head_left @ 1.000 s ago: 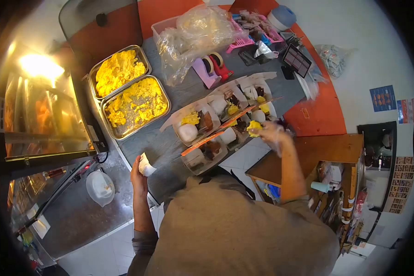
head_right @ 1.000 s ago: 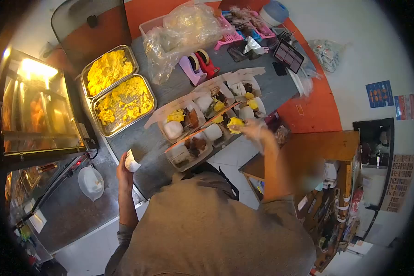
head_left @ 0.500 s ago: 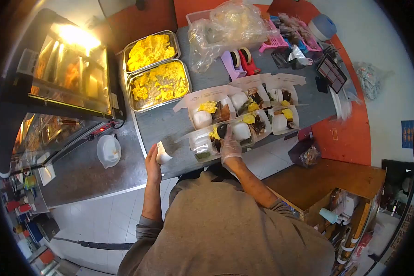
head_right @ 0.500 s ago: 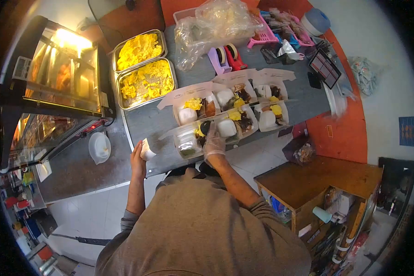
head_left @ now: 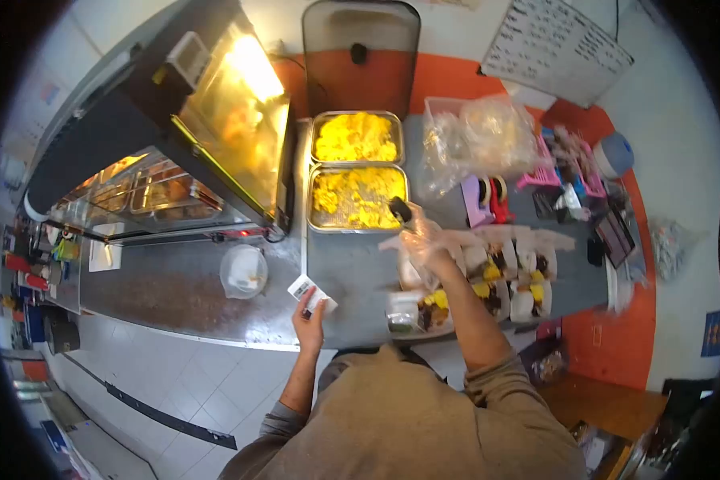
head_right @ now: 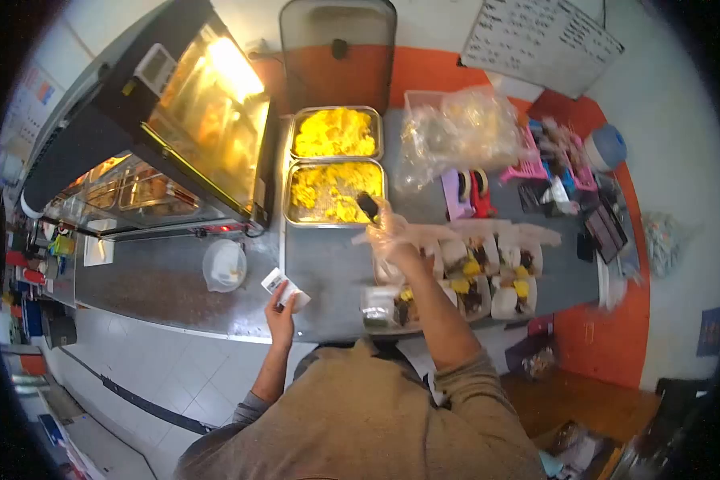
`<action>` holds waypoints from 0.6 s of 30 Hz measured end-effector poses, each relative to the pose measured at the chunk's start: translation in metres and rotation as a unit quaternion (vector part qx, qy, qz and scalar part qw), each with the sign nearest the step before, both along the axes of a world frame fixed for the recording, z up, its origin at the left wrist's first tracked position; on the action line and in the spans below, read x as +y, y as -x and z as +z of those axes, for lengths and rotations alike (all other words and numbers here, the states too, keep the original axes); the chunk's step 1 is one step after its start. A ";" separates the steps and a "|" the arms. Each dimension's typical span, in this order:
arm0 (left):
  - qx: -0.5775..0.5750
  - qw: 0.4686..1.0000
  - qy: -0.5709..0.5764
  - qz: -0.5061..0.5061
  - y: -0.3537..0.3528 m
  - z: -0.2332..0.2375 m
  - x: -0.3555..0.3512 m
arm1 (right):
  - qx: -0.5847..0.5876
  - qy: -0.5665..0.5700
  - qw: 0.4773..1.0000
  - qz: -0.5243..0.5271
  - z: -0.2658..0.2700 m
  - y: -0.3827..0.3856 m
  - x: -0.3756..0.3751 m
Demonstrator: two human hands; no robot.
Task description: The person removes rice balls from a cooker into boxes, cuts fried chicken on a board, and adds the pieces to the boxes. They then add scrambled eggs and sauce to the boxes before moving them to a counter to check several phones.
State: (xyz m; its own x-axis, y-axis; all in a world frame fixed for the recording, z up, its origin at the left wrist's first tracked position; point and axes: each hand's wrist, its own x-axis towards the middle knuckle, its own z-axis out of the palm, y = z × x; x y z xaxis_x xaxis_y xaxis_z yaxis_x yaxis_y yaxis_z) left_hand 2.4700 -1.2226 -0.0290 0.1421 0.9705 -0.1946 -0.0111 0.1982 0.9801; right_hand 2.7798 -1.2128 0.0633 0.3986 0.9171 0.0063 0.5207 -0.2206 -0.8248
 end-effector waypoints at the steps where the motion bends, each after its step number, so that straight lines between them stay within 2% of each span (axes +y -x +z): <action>1: -0.008 1.000 -0.011 -0.026 -0.002 -0.009 0.006 | -0.137 0.186 0.973 0.023 0.011 -0.004 0.034; 3: -0.028 0.998 -0.027 -0.044 -0.014 -0.014 0.019 | -0.296 0.249 0.920 0.060 -0.039 -0.005 0.100; 4: -0.031 0.998 -0.033 -0.035 -0.023 -0.005 0.025 | -0.320 0.308 0.895 0.055 -0.045 0.002 0.119; 5: 0.038 0.995 -0.067 -0.058 -0.031 0.012 0.030 | -0.323 0.303 0.895 0.047 -0.056 0.004 0.131; 6: 0.109 0.986 -0.096 -0.081 -0.037 0.021 0.033 | -0.339 0.352 0.868 0.085 -0.051 0.011 0.137; 7: 0.112 0.987 -0.093 -0.071 -0.042 0.021 0.036 | -0.355 0.400 0.836 0.122 -0.043 0.019 0.141; 9: 0.127 0.972 -0.172 -0.100 -0.055 0.018 0.046 | -0.348 0.411 0.833 0.131 -0.024 0.034 0.146; 11: 0.142 0.971 -0.164 -0.098 -0.061 0.020 0.051 | -0.342 0.426 0.826 0.137 -0.037 0.040 0.152; 13: 0.159 0.969 -0.157 -0.101 -0.070 0.027 0.053 | -0.300 0.391 0.863 0.113 -0.069 0.042 0.162; 14: 0.194 0.964 -0.157 -0.088 -0.073 0.034 0.053 | -0.261 0.402 0.859 0.179 -0.061 0.049 0.167; 15: 0.234 0.957 -0.154 -0.071 -0.074 0.038 0.056 | -0.260 0.400 0.858 0.191 -0.056 0.064 0.167; 16: 0.225 0.967 -0.096 -0.074 -0.074 0.037 0.063 | -0.186 0.299 0.933 0.071 -0.050 0.086 0.158; 17: 0.234 0.966 -0.087 -0.067 -0.073 0.035 0.068 | -0.102 0.191 0.975 -0.056 -0.052 0.105 0.149; 18: 0.229 0.968 -0.106 -0.011 -0.073 0.033 0.072 | -0.113 0.040 0.989 -0.085 -0.056 0.118 0.142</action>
State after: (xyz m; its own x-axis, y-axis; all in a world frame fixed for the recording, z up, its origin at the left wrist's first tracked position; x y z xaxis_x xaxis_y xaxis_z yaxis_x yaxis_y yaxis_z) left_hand 2.5425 -1.1501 0.0036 0.1099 0.9931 -0.0399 0.4357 -0.0121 0.9000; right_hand 2.6614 -1.0708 0.0072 0.5443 0.8377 0.0439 0.6399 -0.3808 -0.6674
